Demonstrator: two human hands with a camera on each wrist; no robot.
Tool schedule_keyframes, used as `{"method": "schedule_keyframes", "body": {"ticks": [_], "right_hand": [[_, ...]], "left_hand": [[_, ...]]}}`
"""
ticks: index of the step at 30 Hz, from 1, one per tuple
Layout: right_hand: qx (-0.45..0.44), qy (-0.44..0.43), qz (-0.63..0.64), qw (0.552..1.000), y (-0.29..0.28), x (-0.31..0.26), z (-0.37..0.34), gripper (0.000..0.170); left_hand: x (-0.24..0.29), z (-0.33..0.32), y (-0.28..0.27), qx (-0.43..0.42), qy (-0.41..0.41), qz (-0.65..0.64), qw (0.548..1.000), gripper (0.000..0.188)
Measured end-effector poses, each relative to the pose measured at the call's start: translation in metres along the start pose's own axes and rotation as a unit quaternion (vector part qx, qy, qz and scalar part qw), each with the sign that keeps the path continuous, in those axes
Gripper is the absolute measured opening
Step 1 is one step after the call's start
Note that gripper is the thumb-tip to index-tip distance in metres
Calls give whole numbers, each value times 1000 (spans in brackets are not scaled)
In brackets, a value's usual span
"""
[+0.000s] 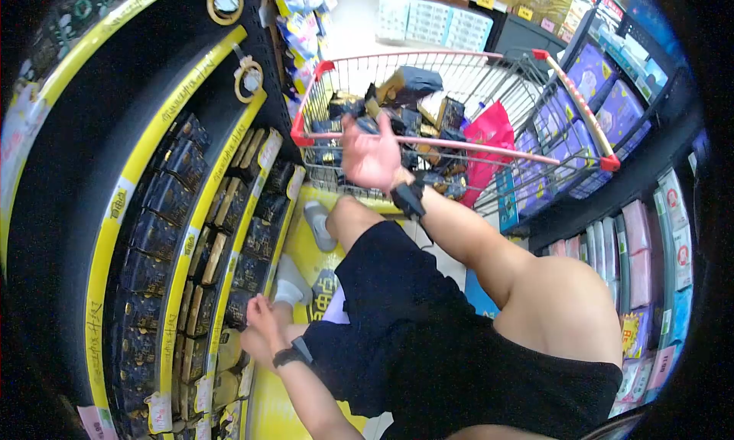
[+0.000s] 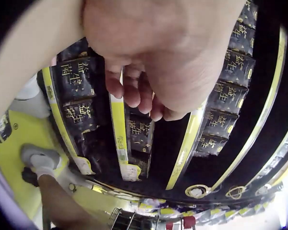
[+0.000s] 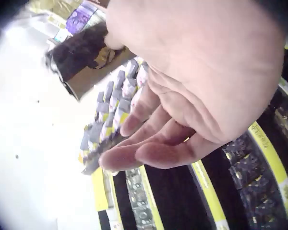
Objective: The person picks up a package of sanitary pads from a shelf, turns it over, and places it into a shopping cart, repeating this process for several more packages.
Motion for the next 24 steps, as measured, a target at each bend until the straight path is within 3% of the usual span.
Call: {"method": "schedule_keyframes", "body": {"ticks": [1, 3, 6, 9, 13, 15, 16, 18, 19, 20, 21, 22, 23, 24], "right_hand": [[72, 52, -24, 996, -6, 22, 2, 90], [128, 152, -160, 967, -20, 61, 6, 84], [113, 246, -222, 937, -24, 95, 25, 78], [70, 278, -266, 920, -10, 107, 59, 90], [121, 278, -318, 898, -13, 90, 113, 94], [162, 271, -386, 867, -24, 72, 145, 79], [182, 259, -472, 823, -36, 60, 163, 69], [242, 209, -645, 694, -46, 42, 197, 44], [237, 184, -758, 579, -40, 39, 211, 42], [217, 220, -845, 437, -38, 38, 224, 46], [149, 148, -942, 261, -50, 26, 245, 49], [16, 37, -986, 163, -60, 21, 262, 54], [-47, -14, -995, -84, -66, 26, 281, 69], [-12, 5, -990, -144, -66, 27, 289, 87]], "left_hand": [[-2, -2, -2, 5, -2, 2, 1000, 25], [3, -5, -1, 11, -7, 18, 1000, 25], [11, -9, -1, 49, -15, -5, 999, 25], [22, -13, -1, 45, -6, 18, 999, 24], [19, -16, 2, 38, -34, -32, 998, 23], [26, -14, 2, 43, -49, -23, 998, 21], [26, -13, 2, 42, -50, -33, 997, 20], [28, -11, 2, 39, -36, -56, 997, 18], [28, -9, 3, 37, -34, -56, 997, 17], [31, -6, 3, 35, -32, -57, 997, 16], [31, -4, 3, 33, -32, -57, 997, 15], [26, -4, 2, 35, -21, -44, 998, 15], [12, -5, 8, 37, -60, -109, 992, 15], [11, -2, 12, 32, -59, -107, 992, 14]]}}
Point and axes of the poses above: each hand's wrist, its own z-axis towards the middle knuckle, its own y-axis out of the palm, x = y × z, the point moved 7 cm from there along z, towards the middle knuckle, and after that the axes turned 12 degrees about y, right-handed, at the moved point
